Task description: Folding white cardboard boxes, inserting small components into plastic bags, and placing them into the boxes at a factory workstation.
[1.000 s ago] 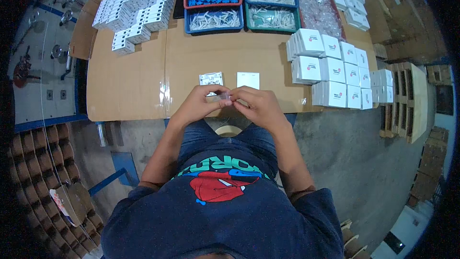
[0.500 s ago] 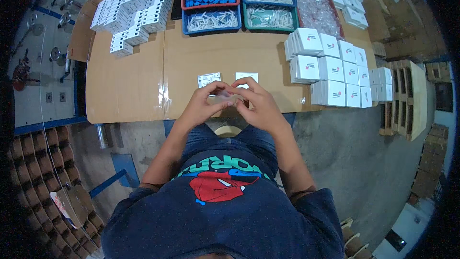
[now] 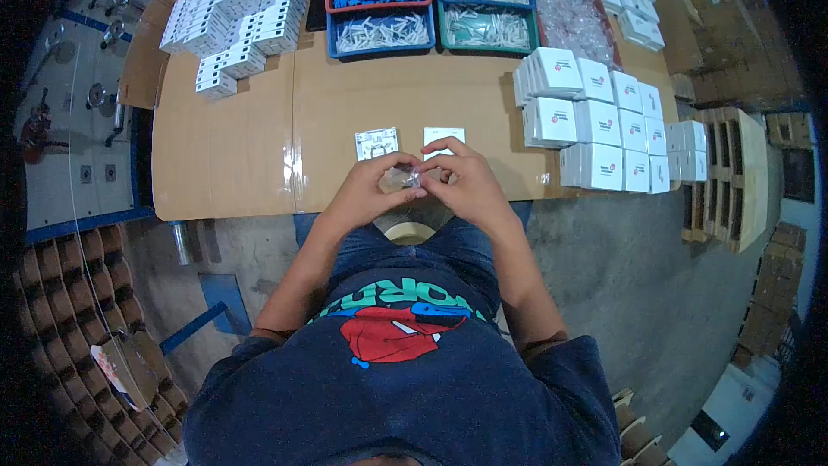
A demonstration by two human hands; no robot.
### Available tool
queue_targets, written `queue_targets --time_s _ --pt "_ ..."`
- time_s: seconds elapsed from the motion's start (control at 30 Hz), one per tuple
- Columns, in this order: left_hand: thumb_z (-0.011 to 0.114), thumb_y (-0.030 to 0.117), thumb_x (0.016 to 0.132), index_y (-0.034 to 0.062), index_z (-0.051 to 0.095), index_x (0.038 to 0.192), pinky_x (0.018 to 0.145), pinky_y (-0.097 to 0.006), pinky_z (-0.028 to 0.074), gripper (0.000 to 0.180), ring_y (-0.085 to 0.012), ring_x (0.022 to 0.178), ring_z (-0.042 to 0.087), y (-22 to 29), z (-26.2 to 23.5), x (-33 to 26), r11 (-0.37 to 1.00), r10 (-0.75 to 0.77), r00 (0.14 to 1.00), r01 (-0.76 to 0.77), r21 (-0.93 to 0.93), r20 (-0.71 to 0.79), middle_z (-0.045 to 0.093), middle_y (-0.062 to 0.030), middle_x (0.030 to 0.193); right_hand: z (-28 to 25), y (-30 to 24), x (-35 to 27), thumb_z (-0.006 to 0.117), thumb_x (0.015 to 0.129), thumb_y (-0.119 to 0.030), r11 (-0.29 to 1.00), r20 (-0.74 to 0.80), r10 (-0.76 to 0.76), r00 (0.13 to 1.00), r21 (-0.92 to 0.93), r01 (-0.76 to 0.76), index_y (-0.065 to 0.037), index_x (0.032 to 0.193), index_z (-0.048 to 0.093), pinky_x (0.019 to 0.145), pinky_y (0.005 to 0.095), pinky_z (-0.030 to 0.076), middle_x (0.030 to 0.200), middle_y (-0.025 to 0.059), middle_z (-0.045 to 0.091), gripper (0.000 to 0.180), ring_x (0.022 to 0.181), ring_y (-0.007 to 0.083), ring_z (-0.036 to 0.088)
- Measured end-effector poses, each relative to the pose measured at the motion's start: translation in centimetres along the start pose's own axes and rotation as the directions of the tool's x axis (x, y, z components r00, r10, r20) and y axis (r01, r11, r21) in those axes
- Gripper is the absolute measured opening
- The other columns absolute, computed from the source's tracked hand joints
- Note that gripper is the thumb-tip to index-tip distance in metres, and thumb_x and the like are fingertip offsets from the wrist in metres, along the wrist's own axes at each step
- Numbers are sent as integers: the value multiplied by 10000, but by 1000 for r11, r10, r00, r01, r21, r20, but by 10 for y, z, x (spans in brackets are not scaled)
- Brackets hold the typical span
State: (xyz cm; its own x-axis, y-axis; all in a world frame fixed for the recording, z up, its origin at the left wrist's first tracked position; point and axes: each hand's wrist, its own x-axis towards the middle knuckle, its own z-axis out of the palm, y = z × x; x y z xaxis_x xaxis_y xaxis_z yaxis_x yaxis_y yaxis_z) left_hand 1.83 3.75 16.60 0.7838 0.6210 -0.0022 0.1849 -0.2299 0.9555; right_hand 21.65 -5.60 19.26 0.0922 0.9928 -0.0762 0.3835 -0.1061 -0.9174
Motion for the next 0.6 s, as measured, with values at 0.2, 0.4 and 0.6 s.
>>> queue_targets --time_s 0.2,0.4,0.6 --pt "860 165 815 14 670 1103 911 -326 533 377 -191 981 693 3 -1 2 996 -91 996 91 5 5 735 -97 1029 1 6 0 685 894 27 998 40 -66 997 10 66 -78 1071 792 756 268 518 1174 51 659 232 936 149 647" --pt "865 163 811 18 641 1092 896 -331 541 388 -191 976 690 -3 0 2 995 -99 994 99 -2 -53 723 -85 1024 2 1 3 666 913 25 999 -15 -12 1000 32 13 -70 1101 769 739 262 505 1119 46 677 234 942 137 640" --pt "865 210 825 41 623 1128 850 -342 551 422 -200 944 698 -33 10 1 994 -105 987 100 -47 -124 721 -88 1016 -11 24 15 669 947 -51 999 -95 45 994 -15 -47 -47 1095 743 691 274 495 1079 52 702 166 866 131 636"
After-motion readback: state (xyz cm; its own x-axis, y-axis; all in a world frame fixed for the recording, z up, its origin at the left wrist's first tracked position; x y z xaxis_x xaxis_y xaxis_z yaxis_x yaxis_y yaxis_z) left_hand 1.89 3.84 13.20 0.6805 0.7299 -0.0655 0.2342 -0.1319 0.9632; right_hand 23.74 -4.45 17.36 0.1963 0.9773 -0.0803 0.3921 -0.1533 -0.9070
